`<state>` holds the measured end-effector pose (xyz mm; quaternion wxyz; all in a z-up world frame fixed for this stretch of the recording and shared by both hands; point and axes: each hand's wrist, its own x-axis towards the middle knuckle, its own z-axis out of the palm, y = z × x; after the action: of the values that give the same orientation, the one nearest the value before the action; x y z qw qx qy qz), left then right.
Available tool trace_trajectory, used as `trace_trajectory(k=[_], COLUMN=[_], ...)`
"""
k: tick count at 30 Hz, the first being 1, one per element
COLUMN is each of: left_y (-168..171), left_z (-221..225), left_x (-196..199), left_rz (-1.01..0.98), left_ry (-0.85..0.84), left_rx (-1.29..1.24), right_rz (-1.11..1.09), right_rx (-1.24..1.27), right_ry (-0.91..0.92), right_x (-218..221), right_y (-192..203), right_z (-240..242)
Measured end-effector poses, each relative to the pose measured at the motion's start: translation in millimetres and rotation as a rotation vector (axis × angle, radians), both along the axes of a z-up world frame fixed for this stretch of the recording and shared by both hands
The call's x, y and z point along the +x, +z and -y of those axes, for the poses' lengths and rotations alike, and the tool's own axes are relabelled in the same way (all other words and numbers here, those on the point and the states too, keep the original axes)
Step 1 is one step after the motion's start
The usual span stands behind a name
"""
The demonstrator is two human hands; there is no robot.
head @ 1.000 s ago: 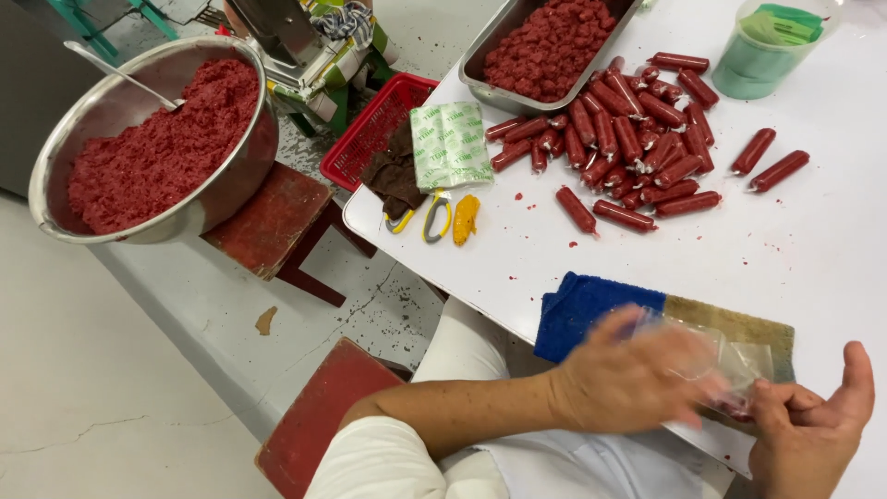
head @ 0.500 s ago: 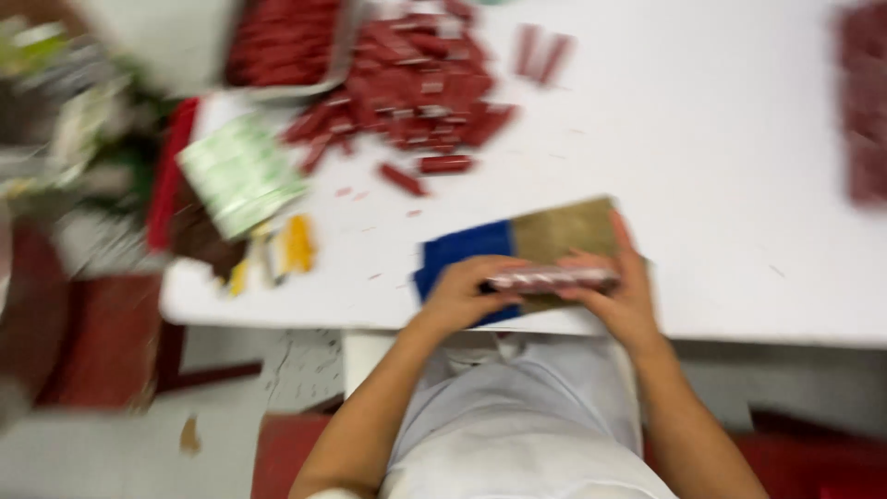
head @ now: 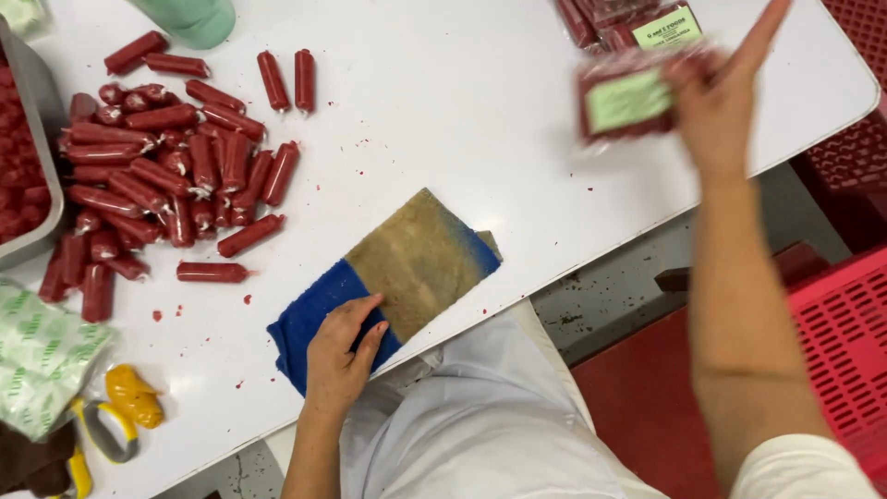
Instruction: The person packages small sausages into plastic bags by hand, placing a label inside each bag and sealing them.
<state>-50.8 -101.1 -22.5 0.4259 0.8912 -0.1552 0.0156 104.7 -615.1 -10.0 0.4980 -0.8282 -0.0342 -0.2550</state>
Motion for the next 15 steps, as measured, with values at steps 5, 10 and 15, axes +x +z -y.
trace_trajectory(k=[5,10,15], left_y=[0.0,0.2,4.4], left_z=[3.2,6.7,11.4], left_x=[2.3,3.4,10.4], left_rz=[0.058,0.074,0.116], left_ry=[0.012,0.02,0.053], left_rx=[-0.042,-0.028,-0.008], right_rz=[-0.278,-0.146,0.196], right_rx=[-0.238,-0.594,-0.695], right_ry=[-0.177,-0.273,-0.4], right_x=[76.4,125.7,129.2], right_y=[28.0,-28.8,-75.8], right_z=[73.4,101.2,138.6])
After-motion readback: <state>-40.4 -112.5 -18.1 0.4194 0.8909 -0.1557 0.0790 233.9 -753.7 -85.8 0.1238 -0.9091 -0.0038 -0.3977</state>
